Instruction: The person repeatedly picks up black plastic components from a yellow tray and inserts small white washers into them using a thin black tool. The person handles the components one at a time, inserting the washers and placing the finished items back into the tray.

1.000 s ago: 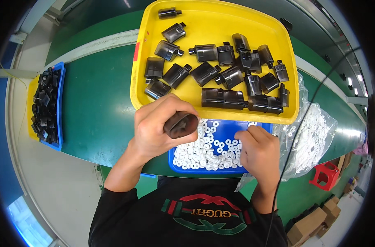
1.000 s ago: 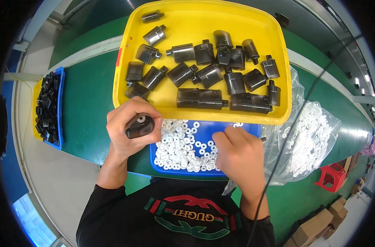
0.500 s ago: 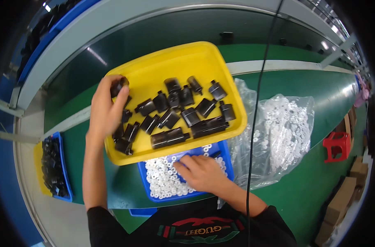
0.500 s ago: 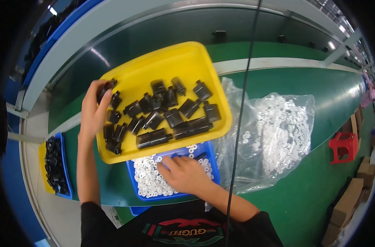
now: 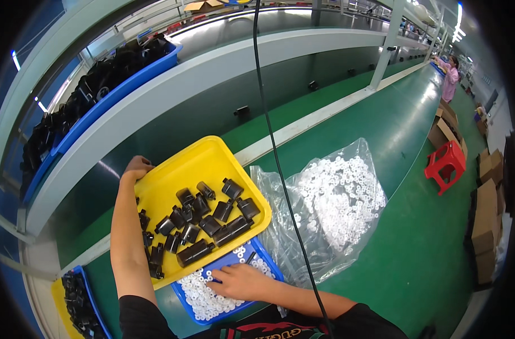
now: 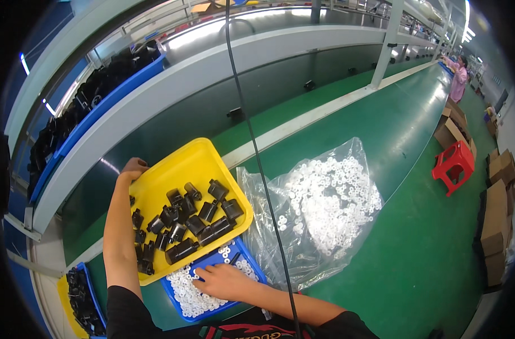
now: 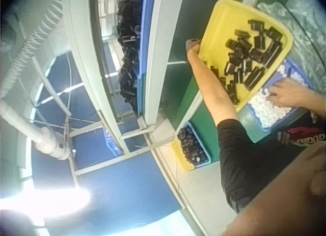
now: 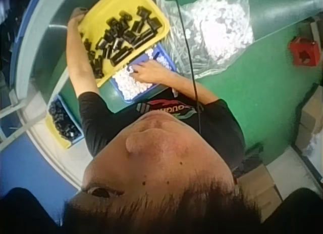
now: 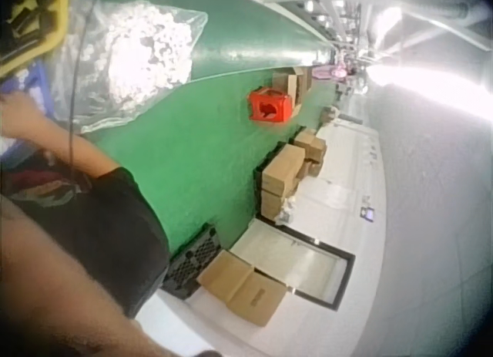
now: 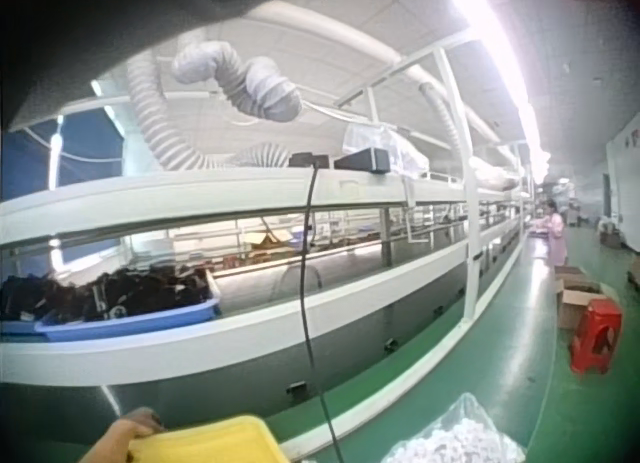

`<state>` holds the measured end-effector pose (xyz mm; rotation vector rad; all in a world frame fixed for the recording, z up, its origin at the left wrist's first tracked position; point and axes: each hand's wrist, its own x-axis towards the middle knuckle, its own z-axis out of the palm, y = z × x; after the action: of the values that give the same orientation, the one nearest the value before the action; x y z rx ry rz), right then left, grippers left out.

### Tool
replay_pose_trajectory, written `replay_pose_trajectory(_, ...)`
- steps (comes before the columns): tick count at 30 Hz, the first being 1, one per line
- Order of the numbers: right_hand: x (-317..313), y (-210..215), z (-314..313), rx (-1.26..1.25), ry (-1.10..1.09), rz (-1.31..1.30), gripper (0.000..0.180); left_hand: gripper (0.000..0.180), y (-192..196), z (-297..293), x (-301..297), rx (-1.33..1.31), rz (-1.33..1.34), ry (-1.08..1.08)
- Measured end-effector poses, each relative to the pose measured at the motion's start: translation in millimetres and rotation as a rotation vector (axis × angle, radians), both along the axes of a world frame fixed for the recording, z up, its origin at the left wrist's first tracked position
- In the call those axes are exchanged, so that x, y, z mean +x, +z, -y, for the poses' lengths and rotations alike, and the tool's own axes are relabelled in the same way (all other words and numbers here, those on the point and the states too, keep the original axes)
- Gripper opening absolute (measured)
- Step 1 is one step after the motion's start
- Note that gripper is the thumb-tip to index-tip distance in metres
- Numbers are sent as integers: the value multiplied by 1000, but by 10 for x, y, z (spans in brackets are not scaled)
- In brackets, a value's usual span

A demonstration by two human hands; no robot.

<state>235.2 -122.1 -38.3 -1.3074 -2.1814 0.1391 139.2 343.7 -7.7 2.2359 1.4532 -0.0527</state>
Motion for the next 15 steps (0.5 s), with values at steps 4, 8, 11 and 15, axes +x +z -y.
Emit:
replay_pose_trajectory(4, 8, 32, -2, -3, -13, 29, 16, 51, 39, 194, 51, 32, 122, 85)
replay_pose_trajectory(8, -18, 50, -16, -87, -10, 2, 18, 40, 209, 490, -83, 457, 103, 29)
replay_pose_trajectory(11, 14, 18, -17, -123, -16, 7, 18, 32, 357, 887, -264, 569, -52, -51)
replay_pose_trajectory(15, -9, 2, -21, -102, -67, 14, 16, 29, 387, 1460, -626, 674, -177, -108)
